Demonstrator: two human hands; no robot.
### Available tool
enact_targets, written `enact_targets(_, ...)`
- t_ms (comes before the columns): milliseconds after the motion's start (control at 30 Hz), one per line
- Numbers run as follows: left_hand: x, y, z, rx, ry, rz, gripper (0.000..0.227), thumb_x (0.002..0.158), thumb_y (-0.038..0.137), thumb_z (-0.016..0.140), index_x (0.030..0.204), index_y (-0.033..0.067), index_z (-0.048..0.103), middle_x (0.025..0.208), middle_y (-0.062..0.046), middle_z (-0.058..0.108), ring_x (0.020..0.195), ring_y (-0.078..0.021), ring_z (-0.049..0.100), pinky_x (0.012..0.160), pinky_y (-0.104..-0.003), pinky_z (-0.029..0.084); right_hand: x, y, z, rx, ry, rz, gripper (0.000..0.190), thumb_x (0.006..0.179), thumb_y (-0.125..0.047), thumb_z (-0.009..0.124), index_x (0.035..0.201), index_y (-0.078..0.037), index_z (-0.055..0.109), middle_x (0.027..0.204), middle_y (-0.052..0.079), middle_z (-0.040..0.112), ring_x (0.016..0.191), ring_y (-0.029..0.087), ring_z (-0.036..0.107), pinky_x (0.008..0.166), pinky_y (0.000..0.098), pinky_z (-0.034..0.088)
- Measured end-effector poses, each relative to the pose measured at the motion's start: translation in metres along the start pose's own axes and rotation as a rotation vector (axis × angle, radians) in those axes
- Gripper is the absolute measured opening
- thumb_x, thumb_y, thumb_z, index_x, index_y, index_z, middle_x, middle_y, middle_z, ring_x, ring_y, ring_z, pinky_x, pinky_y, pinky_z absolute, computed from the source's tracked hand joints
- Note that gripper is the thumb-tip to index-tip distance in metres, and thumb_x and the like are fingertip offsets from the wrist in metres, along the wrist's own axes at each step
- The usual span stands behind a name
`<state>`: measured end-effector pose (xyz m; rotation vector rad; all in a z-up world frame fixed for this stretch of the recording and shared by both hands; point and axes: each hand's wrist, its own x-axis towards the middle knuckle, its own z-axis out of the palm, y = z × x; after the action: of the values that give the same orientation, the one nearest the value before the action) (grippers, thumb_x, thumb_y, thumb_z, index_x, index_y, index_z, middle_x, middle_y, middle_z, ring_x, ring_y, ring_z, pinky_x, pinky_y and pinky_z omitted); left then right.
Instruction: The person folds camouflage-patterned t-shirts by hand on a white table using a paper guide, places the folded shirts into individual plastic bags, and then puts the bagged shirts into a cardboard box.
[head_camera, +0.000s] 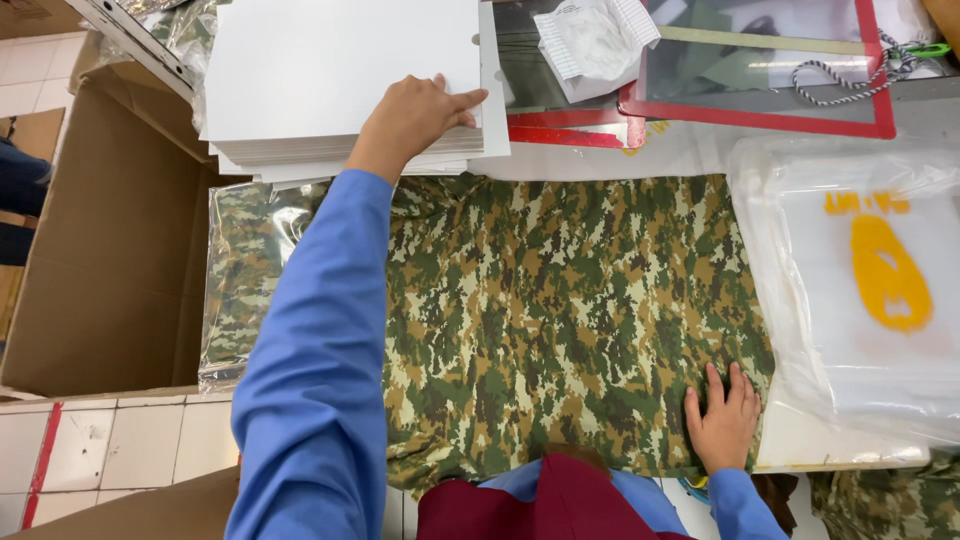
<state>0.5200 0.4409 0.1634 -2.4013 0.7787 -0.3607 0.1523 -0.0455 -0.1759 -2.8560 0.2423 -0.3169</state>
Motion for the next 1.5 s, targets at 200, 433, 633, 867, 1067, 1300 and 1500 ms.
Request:
enact_targets(200,-0.005,-0.019,-0.012,-0.733,-0.072,-0.082,0.047,0.108,0.013,0.042,0.150,0.0247,0.060,0.100,0.005,0.079,0.089,-0.0399,0.067,0.079,-0.051,0.054,0.001,0.003,0.001,0.026,0.005,-0.001,0.057,0.103,-0.042,0.046,0.152,-0.014,0.053,0.164,0.022,0.040,0.150,0.042,0.036,0.122,0.0632,0.027)
enact_targets(433,-0.010,-0.021,-0.011,-0.650,0.112,-0.092,0.019,0.107,0.013,0.053,0.118,0.0100,0.068,0.077,-0.005,0.066,0.062,-0.0302,0.058,0.057,-0.044,0.053,-0.001,0.001,-0.001,0.005,0.027,-0.006,0.057,0.103,-0.041,0.048,0.151,-0.013,0.055,0.164,0.022,0.042,0.149,0.042,0.038,0.122,0.0620,0.028)
enact_targets(633,-0.033,0.054,0.001,-0.248,0.164,-0.237,0.050,0.076,-0.022,0.067,0.111,0.0128,0.063,0.090,0.000,0.064,0.051,-0.0077,0.052,0.045,-0.023,0.049,0.004,-0.002,-0.007,0.055,-0.032,0.014,0.059,0.103,-0.043,0.045,0.153,-0.013,0.052,0.165,0.024,0.037,0.149,0.044,0.033,0.122,0.0632,0.023)
enact_targets(867,-0.133,0.246,-0.088,-0.698,0.686,-0.157,0.044,0.084,-0.002,0.089,0.123,0.0097,0.071,0.116,-0.008,0.079,0.099,-0.0273,0.079,0.075,-0.029,0.068,0.060,-0.138,-0.139,1.294,-0.607,0.442,0.112,0.074,-0.077,0.030,0.163,-0.009,0.020,0.159,0.023,0.042,0.140,0.038,0.049,0.119,0.0534,0.037)
enact_targets(1067,-0.190,0.410,-0.060,-0.933,0.879,-0.025,0.006,0.101,0.013,0.066,0.101,0.0152,0.071,0.100,0.000,0.077,0.071,-0.0123,0.070,0.090,-0.027,0.057,0.074,-0.134,-0.062,1.338,-0.199,0.507,0.046,0.093,-0.016,0.084,0.129,0.003,0.063,0.108,0.017,0.071,0.088,0.029,0.073,0.070,0.0428,0.062)
enact_targets(1300,-0.332,0.290,0.029,-0.857,0.048,-0.923,0.055,0.091,0.012,0.078,0.143,0.0047,0.059,0.137,-0.015,0.066,0.125,-0.0314,0.061,0.104,-0.053,0.048,0.067,-0.093,-0.031,1.047,-0.122,0.503,0.048,0.086,-0.014,0.092,0.125,-0.001,0.067,0.115,0.013,0.071,0.098,0.016,0.064,0.083,0.0352,0.055)
enact_targets(1500,-0.433,0.329,0.058,-1.156,-0.285,-1.542,0.075,0.097,0.033,0.069,0.154,-0.0031,0.037,0.127,-0.019,0.054,0.113,-0.0366,0.056,0.092,-0.050,0.049,0.071,-0.008,-0.068,1.145,0.119,0.670,0.060,0.100,-0.020,0.077,0.147,0.000,0.044,0.148,0.011,0.059,0.129,0.026,0.064,0.109,0.0401,0.058)
